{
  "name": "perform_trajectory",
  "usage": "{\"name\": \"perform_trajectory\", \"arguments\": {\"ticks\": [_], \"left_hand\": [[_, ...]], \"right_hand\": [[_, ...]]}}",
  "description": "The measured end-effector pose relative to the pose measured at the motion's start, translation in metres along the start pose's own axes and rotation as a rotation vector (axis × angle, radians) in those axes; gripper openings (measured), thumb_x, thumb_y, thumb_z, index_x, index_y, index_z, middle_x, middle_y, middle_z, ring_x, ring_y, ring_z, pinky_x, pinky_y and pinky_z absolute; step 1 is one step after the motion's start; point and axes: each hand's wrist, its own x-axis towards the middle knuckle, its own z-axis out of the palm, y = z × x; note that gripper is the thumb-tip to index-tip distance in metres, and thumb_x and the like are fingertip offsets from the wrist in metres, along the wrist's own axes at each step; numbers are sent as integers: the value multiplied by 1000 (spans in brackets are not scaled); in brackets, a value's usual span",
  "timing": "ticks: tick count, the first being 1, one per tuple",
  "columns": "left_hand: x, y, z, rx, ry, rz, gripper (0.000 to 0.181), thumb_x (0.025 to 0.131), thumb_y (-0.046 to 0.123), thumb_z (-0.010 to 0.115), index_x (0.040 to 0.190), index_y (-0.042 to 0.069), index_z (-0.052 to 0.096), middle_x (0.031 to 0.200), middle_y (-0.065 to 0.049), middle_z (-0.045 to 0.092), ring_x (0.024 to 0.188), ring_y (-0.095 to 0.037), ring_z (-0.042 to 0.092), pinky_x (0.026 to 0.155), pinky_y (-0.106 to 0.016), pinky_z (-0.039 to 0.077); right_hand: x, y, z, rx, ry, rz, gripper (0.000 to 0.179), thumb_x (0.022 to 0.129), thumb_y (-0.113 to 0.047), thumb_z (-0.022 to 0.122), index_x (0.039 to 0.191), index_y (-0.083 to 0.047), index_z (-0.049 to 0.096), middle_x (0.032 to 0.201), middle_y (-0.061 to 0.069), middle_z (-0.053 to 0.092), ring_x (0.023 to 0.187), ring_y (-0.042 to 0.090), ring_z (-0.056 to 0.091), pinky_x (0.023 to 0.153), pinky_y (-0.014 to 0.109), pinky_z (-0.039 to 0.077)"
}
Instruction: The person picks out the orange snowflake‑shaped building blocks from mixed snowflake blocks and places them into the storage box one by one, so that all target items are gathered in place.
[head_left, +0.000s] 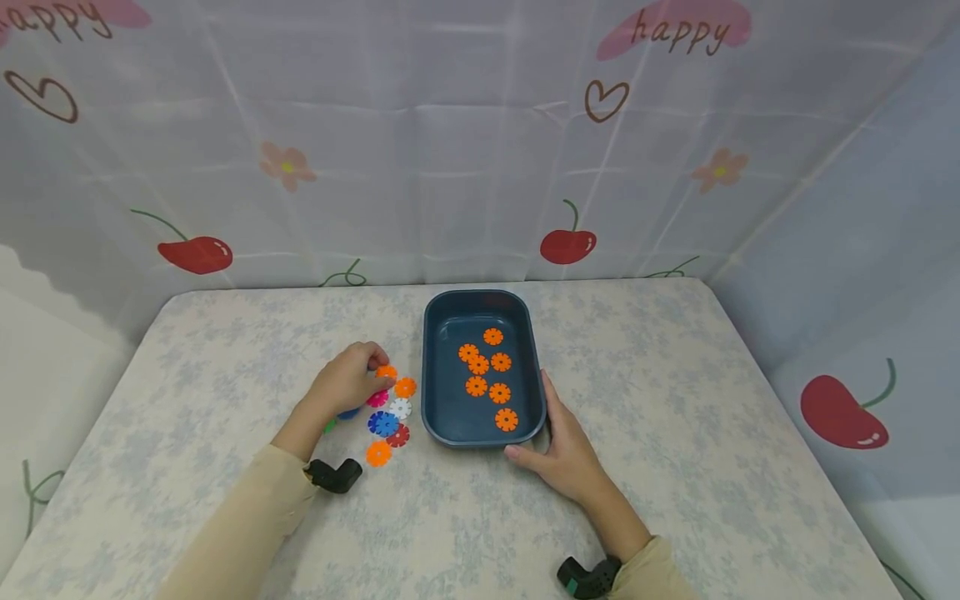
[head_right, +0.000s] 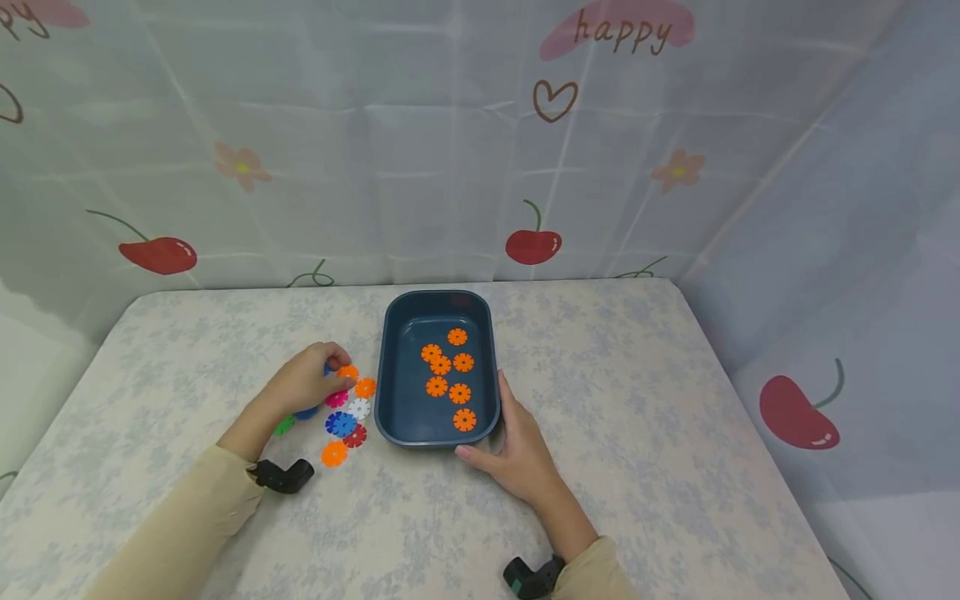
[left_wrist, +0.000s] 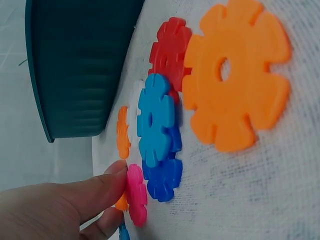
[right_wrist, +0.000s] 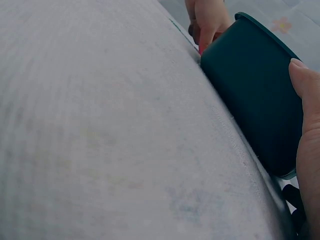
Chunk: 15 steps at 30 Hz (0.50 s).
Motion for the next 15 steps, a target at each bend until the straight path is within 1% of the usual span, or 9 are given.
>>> {"name": "perform_trajectory", "arguments": {"ticks": [3,7,11,15], "left_hand": [[0,0,1,-34,-1,9,32,90,24,74,113,6,62,112,-13,64,101,-28,60,93,-47,51],[-2,1,1,-67,6,25,29,89,21,74,111,7,62,108,-12,64,96,-26,59,91,-44,52],[-3,-1,3,-73,20,45,29,89,22,75,112,10,64,108,-10,65,98,-26,59,90,-45,52],[-4,-6,6,-56,35,91,29,90,26,74,114,12,68,110,-10,66,102,-27,60,92,-48,51]], "right_hand": [[0,0,0,9,2,0,118,78,-39,84,161,-22,1,167,-7,12,153,18,20,120,50,25],[0,0,1,14,3,-6,118,78,-40,83,161,-19,2,166,-7,13,153,19,20,120,51,25],[0,0,0,12,3,-11,118,78,-41,83,161,-19,2,166,-7,13,153,20,21,120,52,25],[1,1,1,8,5,-19,118,78,-41,83,161,-18,2,167,-6,14,152,21,22,119,53,27]]}}
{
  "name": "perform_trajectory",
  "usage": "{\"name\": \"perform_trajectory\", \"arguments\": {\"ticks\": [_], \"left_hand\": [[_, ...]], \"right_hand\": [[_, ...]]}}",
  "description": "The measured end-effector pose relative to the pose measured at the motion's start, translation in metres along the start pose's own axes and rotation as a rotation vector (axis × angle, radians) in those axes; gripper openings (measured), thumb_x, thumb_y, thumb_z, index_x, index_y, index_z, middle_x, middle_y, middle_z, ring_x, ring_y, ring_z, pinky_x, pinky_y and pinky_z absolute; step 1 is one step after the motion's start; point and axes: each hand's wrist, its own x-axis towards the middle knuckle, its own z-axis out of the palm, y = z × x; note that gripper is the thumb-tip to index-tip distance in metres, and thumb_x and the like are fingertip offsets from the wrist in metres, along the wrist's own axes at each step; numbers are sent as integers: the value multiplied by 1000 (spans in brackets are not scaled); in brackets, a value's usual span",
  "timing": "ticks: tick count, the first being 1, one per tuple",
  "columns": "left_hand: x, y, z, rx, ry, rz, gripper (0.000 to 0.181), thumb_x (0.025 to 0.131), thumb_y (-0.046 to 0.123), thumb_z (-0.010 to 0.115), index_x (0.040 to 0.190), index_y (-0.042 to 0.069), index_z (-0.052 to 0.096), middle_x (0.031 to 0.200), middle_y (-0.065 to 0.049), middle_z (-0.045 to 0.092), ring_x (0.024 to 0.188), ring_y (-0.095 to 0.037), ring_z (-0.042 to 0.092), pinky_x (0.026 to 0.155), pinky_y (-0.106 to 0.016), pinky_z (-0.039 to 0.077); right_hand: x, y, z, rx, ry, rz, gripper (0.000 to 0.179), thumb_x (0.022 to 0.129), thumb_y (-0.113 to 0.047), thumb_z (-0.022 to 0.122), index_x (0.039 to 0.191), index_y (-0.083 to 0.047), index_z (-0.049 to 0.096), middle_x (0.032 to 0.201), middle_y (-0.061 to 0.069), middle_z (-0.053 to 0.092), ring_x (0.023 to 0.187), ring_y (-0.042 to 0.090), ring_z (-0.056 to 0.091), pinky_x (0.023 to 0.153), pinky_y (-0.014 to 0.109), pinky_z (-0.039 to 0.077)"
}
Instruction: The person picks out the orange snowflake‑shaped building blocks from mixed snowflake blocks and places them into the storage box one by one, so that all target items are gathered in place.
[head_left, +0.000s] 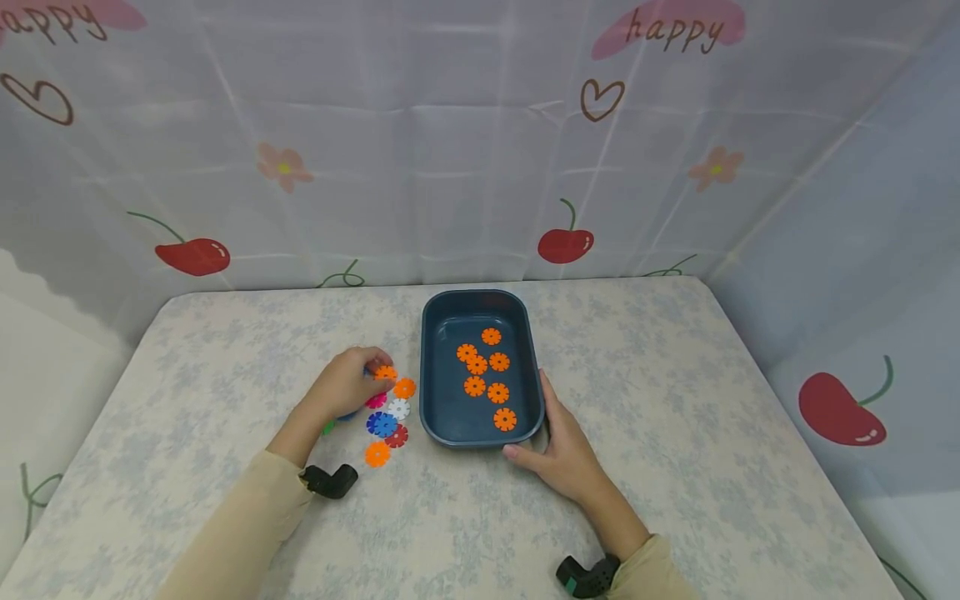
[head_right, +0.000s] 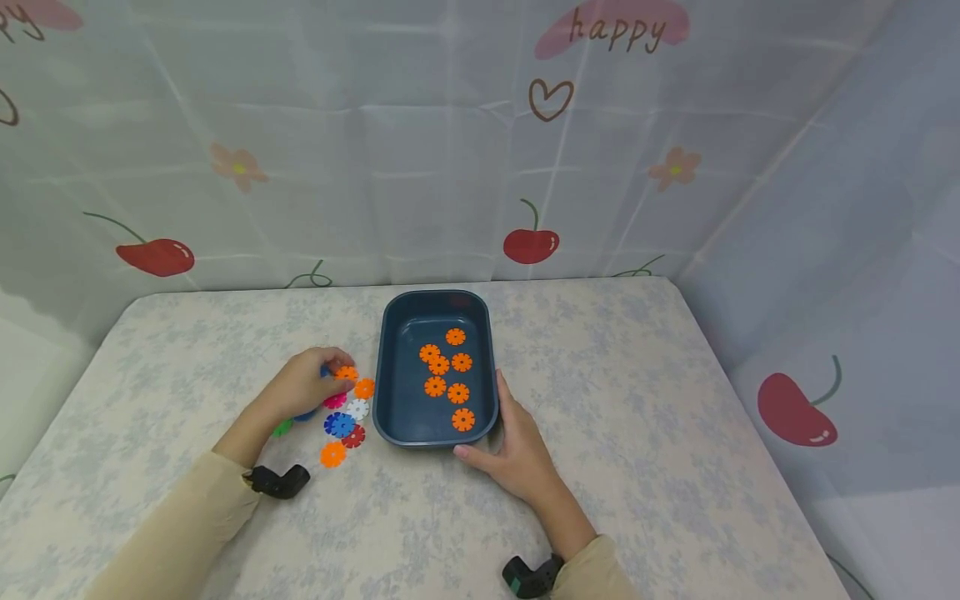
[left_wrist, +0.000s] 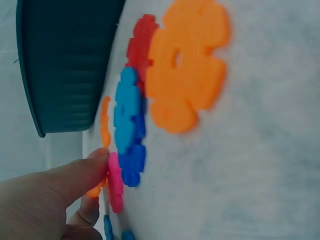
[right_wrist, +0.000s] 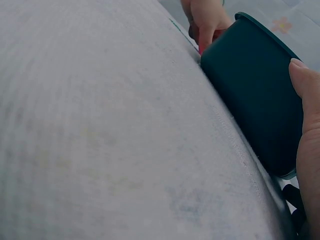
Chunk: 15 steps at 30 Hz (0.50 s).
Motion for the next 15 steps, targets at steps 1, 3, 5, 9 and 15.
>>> {"name": "perform_trajectory", "arguments": {"ticks": [1,3,5,9,15], "left_hand": [[0,-1,1,7,5,11,29,90,27,74,114,13,68,109,-10,66,102,-27,60,92,-47,52],[-1,-4,2,29,15,34,29,90,28,74,115,13,69,108,-10,66,99,-27,61,90,-47,52],[-2,-6,4,60,27,55,31,90,29,74,115,12,69,104,-9,66,94,-26,60,87,-45,53],[-5,-5,6,142,60,104,32,90,29,74,115,9,70,95,-7,66,83,-21,56,78,-39,51],[-7,-6,7,144,100,106,34,90,30,74,115,9,70,104,-8,71,86,-21,60,82,-41,53]], "right_hand": [[0,0,0,-2,1,-1,118,78,-42,83,161,-18,2,167,-6,14,152,21,22,118,53,27],[0,0,0,-2,2,-1,118,78,-41,83,161,-18,2,167,-6,14,152,21,22,119,53,27],[0,0,0,0,2,0,118,78,-41,83,161,-18,3,167,-6,13,152,21,22,119,53,26],[0,0,-1,5,2,10,118,78,-40,83,161,-19,3,166,-8,14,153,20,21,119,53,25],[0,-1,0,1,-4,4,118,79,-39,83,161,-23,1,167,-7,13,153,20,21,119,52,26]]}}
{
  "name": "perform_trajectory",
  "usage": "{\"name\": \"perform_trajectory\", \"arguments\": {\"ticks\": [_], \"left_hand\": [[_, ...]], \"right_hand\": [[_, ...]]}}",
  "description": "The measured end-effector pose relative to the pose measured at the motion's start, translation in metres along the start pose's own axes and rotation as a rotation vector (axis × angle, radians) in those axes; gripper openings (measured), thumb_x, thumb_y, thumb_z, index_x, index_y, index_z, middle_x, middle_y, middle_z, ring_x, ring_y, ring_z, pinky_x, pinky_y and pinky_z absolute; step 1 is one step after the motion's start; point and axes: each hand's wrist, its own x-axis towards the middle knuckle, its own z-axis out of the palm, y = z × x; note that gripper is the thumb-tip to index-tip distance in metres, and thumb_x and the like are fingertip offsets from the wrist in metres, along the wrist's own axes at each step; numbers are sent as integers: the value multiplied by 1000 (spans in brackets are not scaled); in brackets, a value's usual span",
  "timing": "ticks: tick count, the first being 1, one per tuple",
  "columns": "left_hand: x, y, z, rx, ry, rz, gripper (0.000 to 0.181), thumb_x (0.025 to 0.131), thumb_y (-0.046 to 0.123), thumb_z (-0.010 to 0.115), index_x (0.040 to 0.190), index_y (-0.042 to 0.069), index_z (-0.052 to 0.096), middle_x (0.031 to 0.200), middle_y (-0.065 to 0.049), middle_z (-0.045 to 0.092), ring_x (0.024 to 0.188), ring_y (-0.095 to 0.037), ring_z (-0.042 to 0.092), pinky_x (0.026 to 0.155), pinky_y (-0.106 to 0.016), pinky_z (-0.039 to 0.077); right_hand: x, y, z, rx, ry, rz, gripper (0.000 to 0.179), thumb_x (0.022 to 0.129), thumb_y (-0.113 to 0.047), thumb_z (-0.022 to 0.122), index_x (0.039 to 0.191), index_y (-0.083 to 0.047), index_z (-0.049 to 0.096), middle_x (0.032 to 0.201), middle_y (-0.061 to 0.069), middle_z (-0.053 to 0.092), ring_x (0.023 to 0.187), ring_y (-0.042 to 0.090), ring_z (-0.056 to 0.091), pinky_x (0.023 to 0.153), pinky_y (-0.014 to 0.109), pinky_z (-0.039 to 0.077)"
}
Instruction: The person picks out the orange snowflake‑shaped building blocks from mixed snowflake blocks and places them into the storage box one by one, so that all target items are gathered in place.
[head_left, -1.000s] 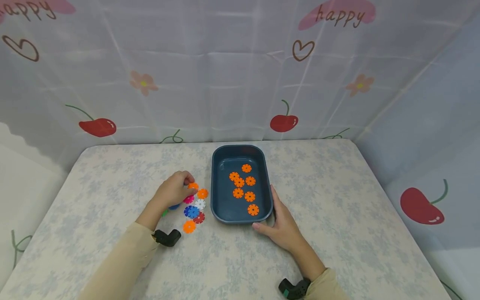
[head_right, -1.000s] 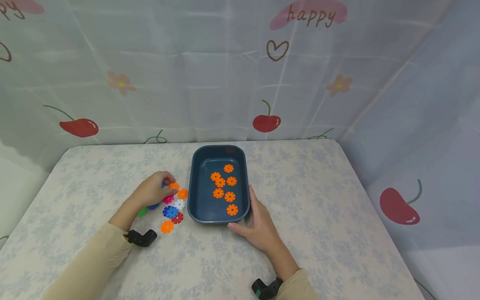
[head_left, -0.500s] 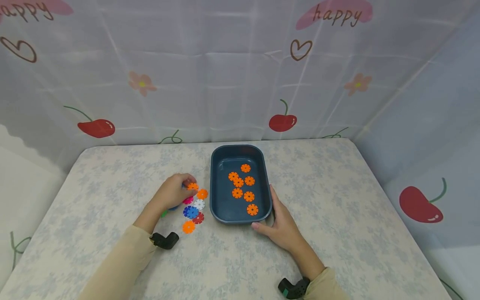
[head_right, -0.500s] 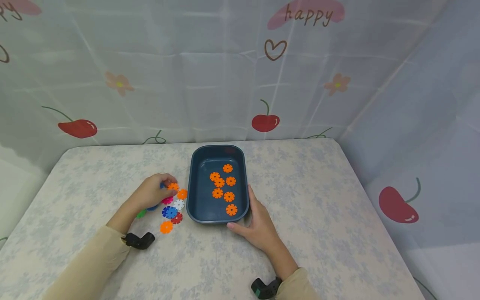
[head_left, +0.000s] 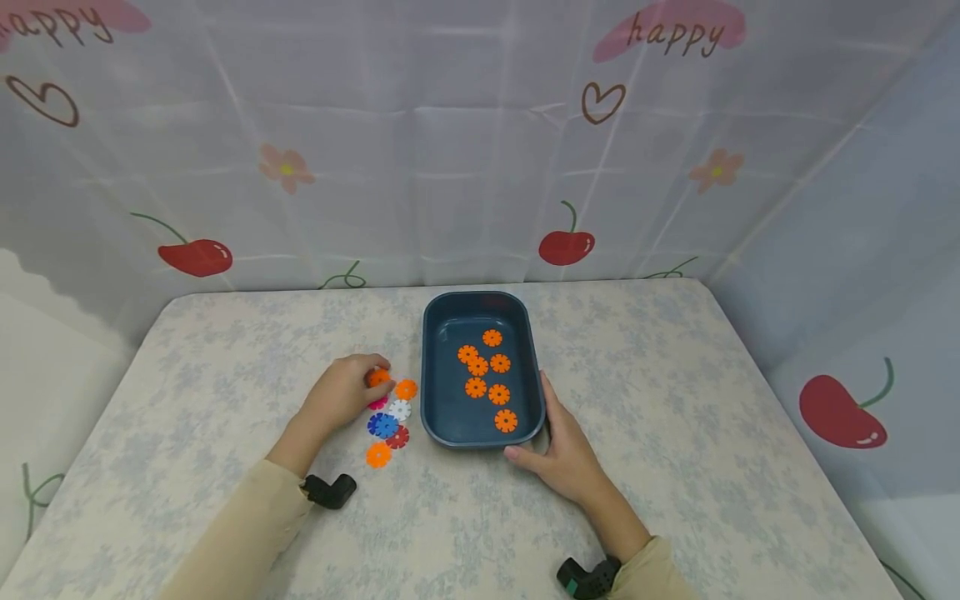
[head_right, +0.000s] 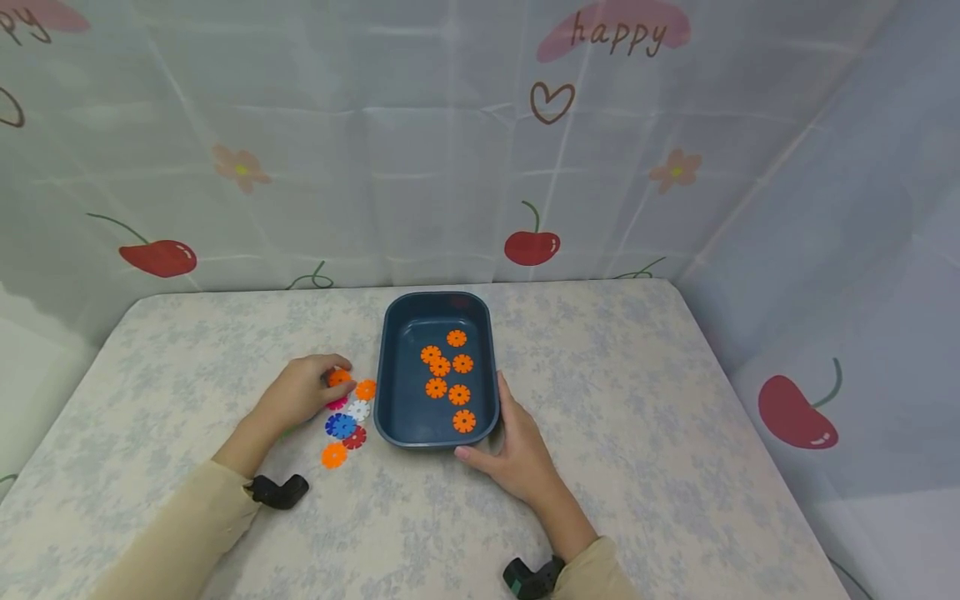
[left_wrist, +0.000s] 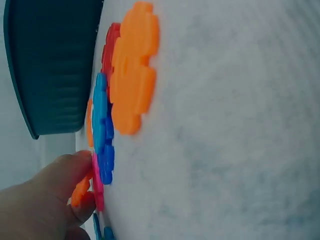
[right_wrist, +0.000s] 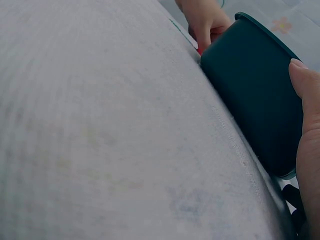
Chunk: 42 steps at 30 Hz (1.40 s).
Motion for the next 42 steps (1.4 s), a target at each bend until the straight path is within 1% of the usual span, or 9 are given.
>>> {"name": "perform_trajectory", "arguments": {"ticks": [6,12,16,21,25,29,31,37,42], "left_hand": [[-1,-6,-5,-140,-84,-64,43,87,37,76,122,13,66,105,-7,67,90,-21,57,83,-39,50],[-3,-7,-13,-228,-175,-121,49,86,30,78,129,12,65,127,-11,63,103,-24,53,92,-42,44],[-4,-7,-13,-223,-168,-122,45,88,27,76,129,10,65,129,-12,63,103,-24,54,92,-42,45],[-3,-4,-16,-230,-95,-112,43,89,29,75,127,11,66,128,-12,64,115,-30,57,101,-52,47],[3,6,-24,-248,-40,-110,44,89,32,74,128,14,66,128,-11,62,111,-34,59,97,-52,51],[11,22,-32,-260,-13,-101,45,89,36,74,129,17,65,118,-5,61,99,-29,58,86,-45,54],[15,31,-36,-282,-11,-87,45,89,37,74,129,18,66,115,-3,61,101,-27,56,86,-43,52],[20,60,-40,-381,-86,-11,39,86,38,77,122,22,70,105,-2,59,84,-27,51,63,-35,45],[16,84,-34,-355,-164,72,36,85,32,80,118,20,72,94,-4,52,80,-24,48,59,-31,38]], "right_hand": [[0,0,0,-4,-2,-4,118,79,-38,83,161,-26,0,167,-7,12,153,21,22,119,53,27],[0,1,0,-3,2,-6,118,78,-40,83,161,-20,2,167,-6,12,153,21,21,119,53,26],[0,2,1,5,1,0,118,78,-40,84,161,-19,2,167,-7,12,153,19,20,119,53,26],[0,3,1,5,4,-3,118,78,-38,84,161,-18,2,167,-7,12,153,19,20,119,53,25],[0,2,1,5,4,-5,118,78,-40,84,161,-18,3,167,-8,12,153,18,20,119,52,25],[0,2,1,1,6,-8,118,78,-40,83,161,-18,3,167,-7,12,153,19,20,119,52,26],[0,2,1,-2,8,-11,118,78,-39,84,161,-18,3,167,-7,12,153,20,21,118,53,26],[0,1,1,1,0,-13,117,79,-39,83,161,-22,1,167,-8,12,153,18,20,118,53,26],[0,2,0,4,4,-16,117,79,-37,84,161,-23,1,166,-7,13,153,19,21,119,53,26]]}}
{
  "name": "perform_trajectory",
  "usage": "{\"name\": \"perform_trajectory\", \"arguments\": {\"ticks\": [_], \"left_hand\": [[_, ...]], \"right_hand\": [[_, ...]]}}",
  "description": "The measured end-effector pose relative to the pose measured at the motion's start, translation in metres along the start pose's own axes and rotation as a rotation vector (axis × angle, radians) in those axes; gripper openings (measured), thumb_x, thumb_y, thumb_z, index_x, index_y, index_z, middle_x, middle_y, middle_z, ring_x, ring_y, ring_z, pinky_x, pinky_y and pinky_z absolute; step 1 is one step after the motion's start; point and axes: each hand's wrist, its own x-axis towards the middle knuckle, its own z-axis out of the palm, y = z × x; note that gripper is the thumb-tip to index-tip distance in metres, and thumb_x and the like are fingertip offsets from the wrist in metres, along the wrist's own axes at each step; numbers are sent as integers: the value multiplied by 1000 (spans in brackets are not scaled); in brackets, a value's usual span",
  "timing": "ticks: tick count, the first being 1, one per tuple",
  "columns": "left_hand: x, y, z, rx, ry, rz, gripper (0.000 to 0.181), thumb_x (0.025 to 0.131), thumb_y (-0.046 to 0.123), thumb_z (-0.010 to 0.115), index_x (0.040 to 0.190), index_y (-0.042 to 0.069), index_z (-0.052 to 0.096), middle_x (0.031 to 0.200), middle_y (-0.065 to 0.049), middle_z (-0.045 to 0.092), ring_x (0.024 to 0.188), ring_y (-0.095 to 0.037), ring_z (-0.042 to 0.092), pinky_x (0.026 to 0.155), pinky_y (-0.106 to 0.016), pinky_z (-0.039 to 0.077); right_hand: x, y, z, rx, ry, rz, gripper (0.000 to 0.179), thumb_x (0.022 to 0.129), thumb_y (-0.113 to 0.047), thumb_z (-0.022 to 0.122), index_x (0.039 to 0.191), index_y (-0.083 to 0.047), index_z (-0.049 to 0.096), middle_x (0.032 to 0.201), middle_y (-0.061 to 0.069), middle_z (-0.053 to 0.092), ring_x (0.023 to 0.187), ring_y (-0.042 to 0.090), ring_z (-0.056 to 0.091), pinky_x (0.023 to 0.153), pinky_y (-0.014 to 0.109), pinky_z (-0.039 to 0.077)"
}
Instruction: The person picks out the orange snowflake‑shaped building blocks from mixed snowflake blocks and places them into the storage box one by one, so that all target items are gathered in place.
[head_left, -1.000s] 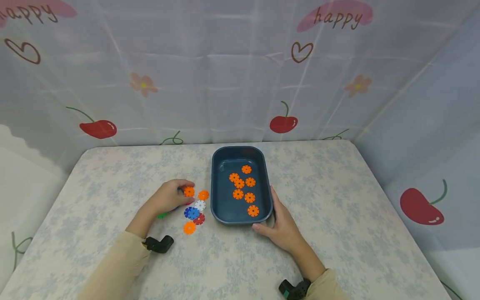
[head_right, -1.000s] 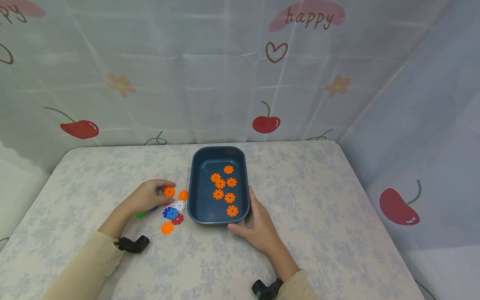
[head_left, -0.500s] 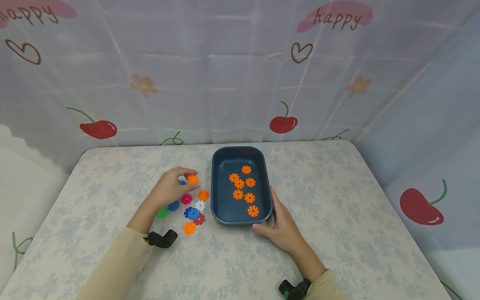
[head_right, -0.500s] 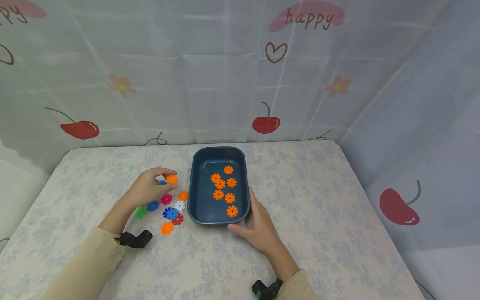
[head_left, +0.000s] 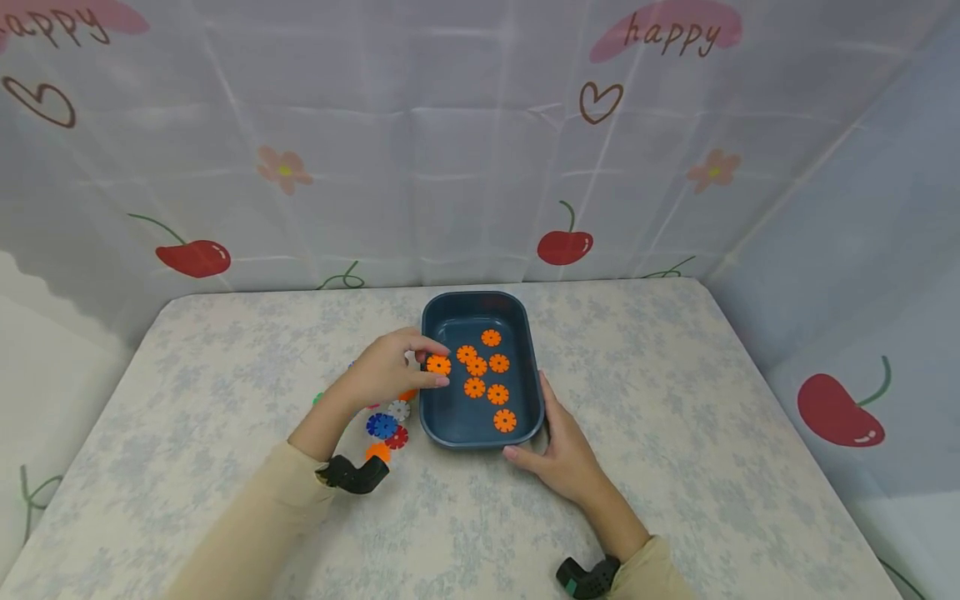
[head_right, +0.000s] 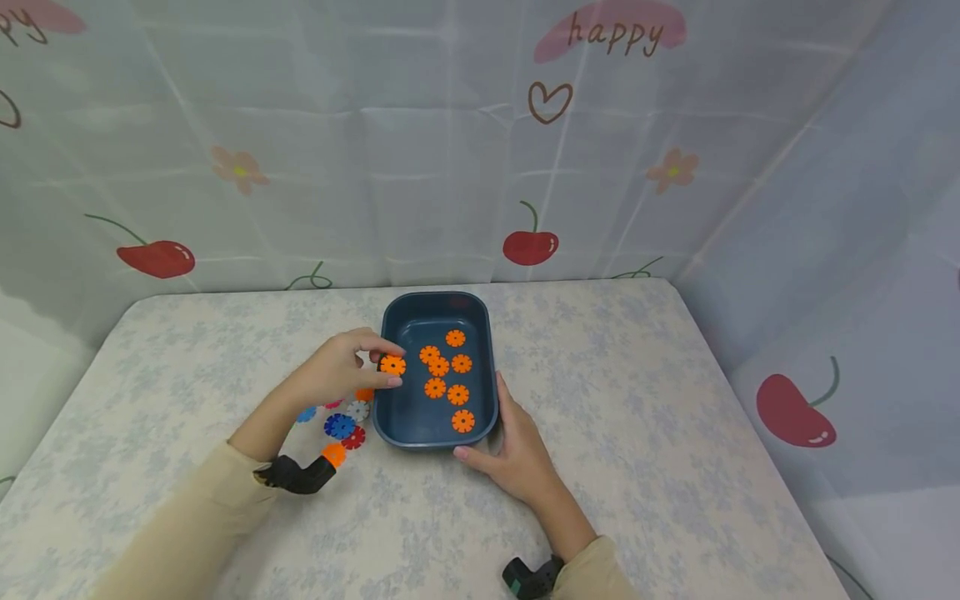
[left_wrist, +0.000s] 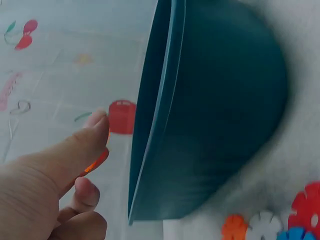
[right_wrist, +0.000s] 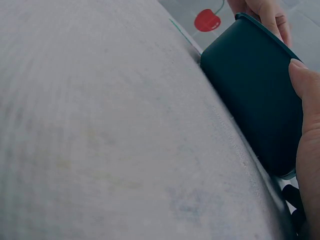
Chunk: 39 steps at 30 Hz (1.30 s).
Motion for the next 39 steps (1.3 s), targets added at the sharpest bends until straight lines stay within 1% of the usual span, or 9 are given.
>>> {"name": "perform_trajectory", "arguments": {"ticks": [6,9,12,14,19,22,27,32,39], "left_hand": [[2,16,14,94,-122,69,40,81,33,82,117,19,74,90,2,56,83,-17,51,66,-30,46],[5,21,20,161,-149,102,40,80,34,84,116,20,74,92,5,59,83,-15,53,69,-30,48],[8,25,26,231,-164,129,40,79,33,84,115,21,74,103,8,65,89,-12,56,78,-31,51],[11,27,31,274,-180,145,38,78,33,85,113,22,75,108,9,67,91,-11,57,83,-32,51],[17,26,44,347,-248,172,34,77,34,86,107,21,75,99,9,69,87,-11,57,80,-32,51],[20,23,50,391,-279,182,33,77,34,86,105,21,76,99,10,70,87,-10,59,81,-31,52],[23,22,57,470,-293,173,30,77,32,86,104,22,76,95,11,71,85,-8,61,79,-30,52],[23,23,62,508,-292,179,28,78,28,86,102,20,76,89,10,70,79,-8,59,74,-28,52],[20,23,66,557,-260,210,29,79,26,85,106,20,76,93,8,72,83,-9,63,77,-31,54]], "right_hand": [[1,-1,0,6,0,1,117,79,-36,84,161,-17,3,166,-7,14,152,19,22,119,53,26],[1,-1,0,7,-2,5,116,79,-37,83,161,-17,3,166,-7,14,152,19,22,119,52,26],[2,-1,-1,3,-6,-2,116,80,-37,83,161,-18,2,166,-6,15,152,20,23,118,53,27],[2,-1,-1,7,-8,-8,116,80,-37,82,161,-21,1,166,-6,15,152,21,24,118,54,27],[2,1,0,23,-14,-11,115,81,-35,82,160,-30,-1,166,-6,16,152,20,24,118,53,26],[2,1,0,28,-17,-2,114,81,-36,82,159,-32,-2,166,-6,16,152,19,24,119,52,26],[1,1,0,33,-21,3,115,81,-37,82,160,-30,-1,166,-6,15,152,19,23,119,53,26],[1,1,-1,31,-18,-1,114,81,-37,82,161,-27,0,166,-5,16,152,21,24,118,54,27],[0,0,-1,26,-25,-1,115,81,-36,81,161,-26,-1,166,-5,14,152,20,23,119,54,26]]}}
